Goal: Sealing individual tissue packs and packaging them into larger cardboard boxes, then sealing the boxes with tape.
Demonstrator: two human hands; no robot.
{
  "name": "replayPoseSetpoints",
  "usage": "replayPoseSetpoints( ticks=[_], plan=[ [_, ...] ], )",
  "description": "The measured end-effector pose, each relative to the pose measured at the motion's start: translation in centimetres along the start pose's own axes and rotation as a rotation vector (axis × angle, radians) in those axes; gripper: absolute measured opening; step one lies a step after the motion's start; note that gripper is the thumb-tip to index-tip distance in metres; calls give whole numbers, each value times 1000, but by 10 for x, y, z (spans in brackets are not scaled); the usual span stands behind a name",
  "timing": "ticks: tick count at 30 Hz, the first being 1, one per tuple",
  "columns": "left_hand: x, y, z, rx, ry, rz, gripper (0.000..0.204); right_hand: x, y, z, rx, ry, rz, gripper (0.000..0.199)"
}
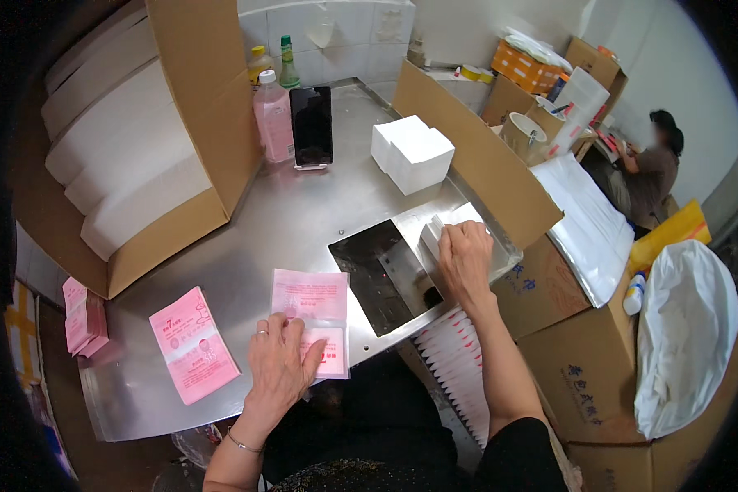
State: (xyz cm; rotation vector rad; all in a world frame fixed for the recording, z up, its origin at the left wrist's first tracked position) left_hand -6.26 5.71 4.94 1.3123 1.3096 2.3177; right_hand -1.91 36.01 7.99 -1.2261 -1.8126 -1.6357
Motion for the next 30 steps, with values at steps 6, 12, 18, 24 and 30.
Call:
replayPoseSetpoints(
  ticks=[6,12,18,24,30],
  plan=[
    [-4,-4,4,-153,21,-39,36,-4,15,-19,44,130,136,33],
    [0,11,-11,-211,69,-120,57,-109,40,-218,628,698,-329,43],
    [0,17,7,-332,66,-52,67,-76,-73,-193,229,462,-472,24],
    [-24,48,-12,-266,48,-136,42,-68,-104,-73,112,52,-517,14],
    [-44,117,-91,147,266,174,28,-15,14,-94,-61,198,16,17]
  ],
)
Point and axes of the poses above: each hand's wrist, its own x-axis towards the middle knuckle, its own y-axis out of the back of the hand, z = x × y, the point moved 9 cm from there along x, towards the middle knuckle, and after that the axes turned 12 degrees about z, right-handed, at the moved point
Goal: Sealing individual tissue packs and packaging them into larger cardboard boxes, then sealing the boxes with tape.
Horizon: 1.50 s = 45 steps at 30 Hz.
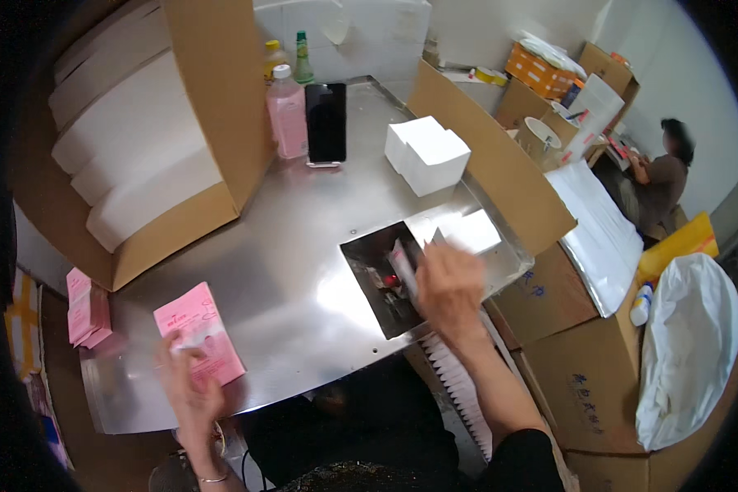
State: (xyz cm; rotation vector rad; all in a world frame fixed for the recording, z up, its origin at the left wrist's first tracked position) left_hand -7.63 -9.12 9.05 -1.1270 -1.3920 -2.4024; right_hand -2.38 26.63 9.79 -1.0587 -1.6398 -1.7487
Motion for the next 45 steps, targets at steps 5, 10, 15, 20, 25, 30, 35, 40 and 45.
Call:
replayPoseSetpoints(
  ticks=[5,10,15,20,25,30,35,40,45],
  plan=[
    [-9,-28,-37,105,77,-240,27,-13,-23,75,-246,-17,-19,18],
    [10,-18,20,-351,127,-139,22,-10,-25,89,-117,-164,-77,8],
    [-19,-99,131,-627,-213,-364,31,-7,-17,72,57,-96,65,30],
    [-8,-101,102,-414,-224,-346,65,-77,45,-141,636,588,-128,40],
    [-10,-102,122,-263,-195,-221,81,-47,-35,-133,332,362,-401,33],
    [-1,-99,106,-138,-246,-231,57,-31,7,-102,575,270,-112,19],
    [-4,-105,109,-73,-143,-264,54,-1,-11,53,-278,-1,91,21],
    [-2,-103,125,-45,-197,-335,58,-19,-36,87,-108,-127,-69,9],
    [1,-100,129,-93,-304,-259,45,-16,-15,87,-69,-67,72,27]
  ],
)
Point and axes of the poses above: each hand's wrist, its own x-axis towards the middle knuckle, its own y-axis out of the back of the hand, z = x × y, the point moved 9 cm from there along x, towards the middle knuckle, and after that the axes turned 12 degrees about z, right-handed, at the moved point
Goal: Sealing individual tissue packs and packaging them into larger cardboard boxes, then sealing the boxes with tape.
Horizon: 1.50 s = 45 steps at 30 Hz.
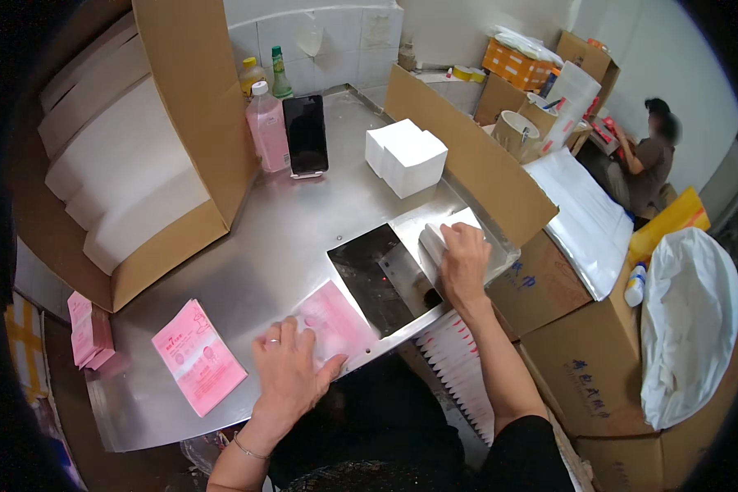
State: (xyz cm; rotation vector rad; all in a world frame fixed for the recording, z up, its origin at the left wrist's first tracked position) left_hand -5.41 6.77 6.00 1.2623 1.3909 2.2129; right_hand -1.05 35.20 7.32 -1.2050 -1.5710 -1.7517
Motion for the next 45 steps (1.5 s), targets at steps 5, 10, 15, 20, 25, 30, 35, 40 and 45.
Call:
replayPoseSetpoints(
  ticks=[5,10,15,20,25,30,35,40,45],
  plan=[
    [-18,-15,-9,-262,94,-146,43,-17,37,-126,525,245,-17,32],
    [-3,11,-22,-196,32,20,61,-68,53,-220,645,414,-220,35],
    [-6,14,-8,-261,102,-23,67,-52,-61,-193,391,296,-545,19],
    [-36,19,-28,-392,64,-1,42,-59,-98,-84,254,-255,-825,25],
    [-57,88,-92,-217,261,330,22,-23,-11,-77,148,33,-309,11],
    [-87,78,-160,181,464,-27,37,-8,-14,-17,-210,78,-122,14],
    [-55,91,-115,-60,330,38,25,-9,-15,-7,-81,-42,-106,12],
    [-20,1,3,-578,-85,-103,38,-6,-4,-4,126,-60,-13,40],
    [-13,-1,-12,-476,-6,-80,59,-67,47,-204,565,503,-419,37]
  ],
)
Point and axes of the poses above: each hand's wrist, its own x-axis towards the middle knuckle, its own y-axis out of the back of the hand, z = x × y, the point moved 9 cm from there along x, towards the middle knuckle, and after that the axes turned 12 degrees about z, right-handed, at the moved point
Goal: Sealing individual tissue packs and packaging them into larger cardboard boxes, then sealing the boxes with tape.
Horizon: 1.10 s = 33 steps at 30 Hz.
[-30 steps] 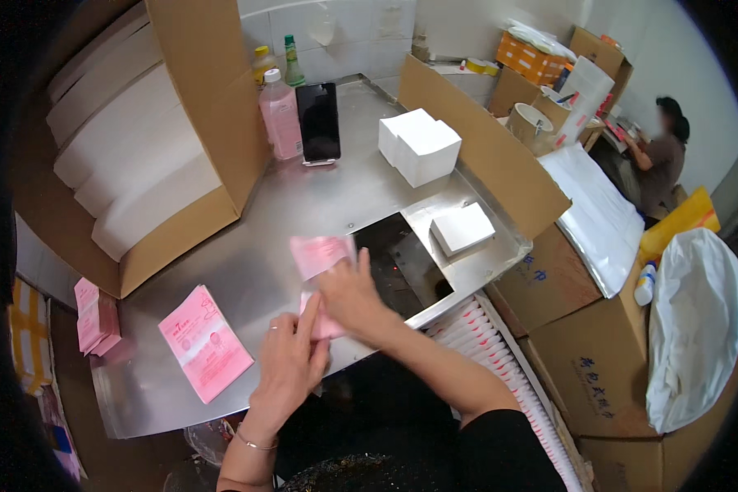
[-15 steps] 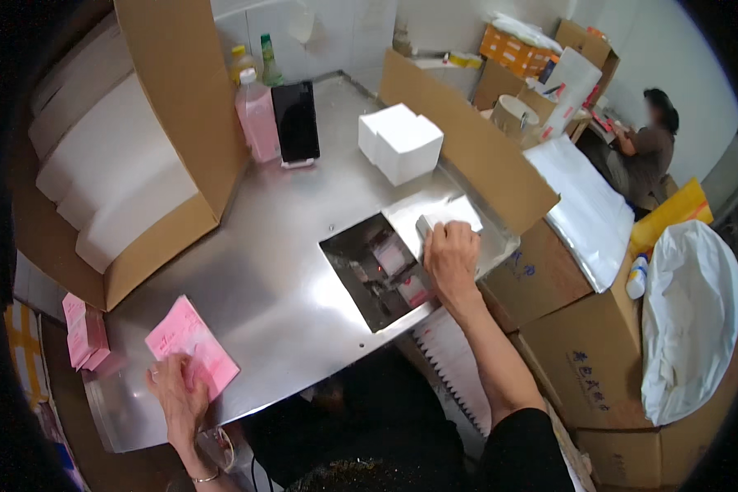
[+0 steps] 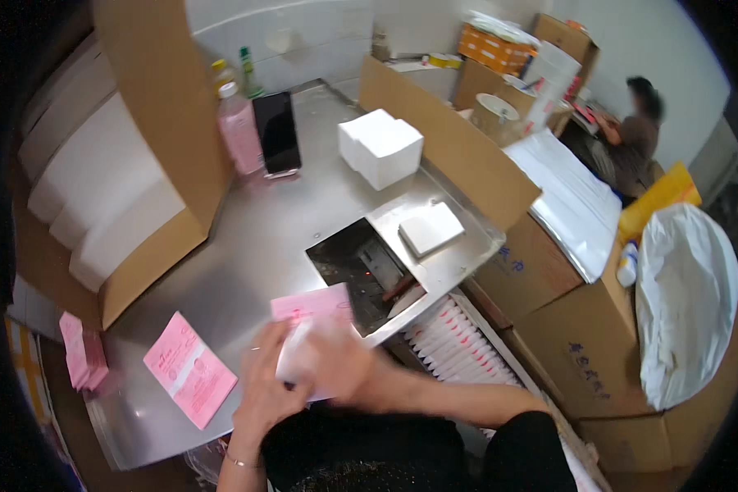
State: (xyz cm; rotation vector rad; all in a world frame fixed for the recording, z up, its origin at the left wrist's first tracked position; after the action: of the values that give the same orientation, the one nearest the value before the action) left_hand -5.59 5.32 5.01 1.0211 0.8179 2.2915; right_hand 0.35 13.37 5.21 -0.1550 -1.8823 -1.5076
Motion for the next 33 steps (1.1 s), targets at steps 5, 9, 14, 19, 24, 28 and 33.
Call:
replayPoseSetpoints(
  ticks=[5,9,14,19,24,28,33],
  plan=[
    [-1,-13,6,349,54,115,80,14,-81,49,116,-232,-233,29],
    [-13,-12,-68,-66,203,358,67,42,-62,14,-63,-276,194,14],
    [-20,-36,-62,664,335,-425,106,-8,41,122,-503,-536,446,19],
    [3,-1,-14,599,353,-57,57,-52,16,211,-687,-538,316,11],
    [18,2,7,505,36,-8,62,-59,60,216,-548,-618,339,17],
    [9,-12,-2,413,51,14,50,-76,67,222,-481,-636,461,28],
    [-2,-18,18,246,-30,-8,39,-34,59,149,-260,-401,507,42]
  ],
)
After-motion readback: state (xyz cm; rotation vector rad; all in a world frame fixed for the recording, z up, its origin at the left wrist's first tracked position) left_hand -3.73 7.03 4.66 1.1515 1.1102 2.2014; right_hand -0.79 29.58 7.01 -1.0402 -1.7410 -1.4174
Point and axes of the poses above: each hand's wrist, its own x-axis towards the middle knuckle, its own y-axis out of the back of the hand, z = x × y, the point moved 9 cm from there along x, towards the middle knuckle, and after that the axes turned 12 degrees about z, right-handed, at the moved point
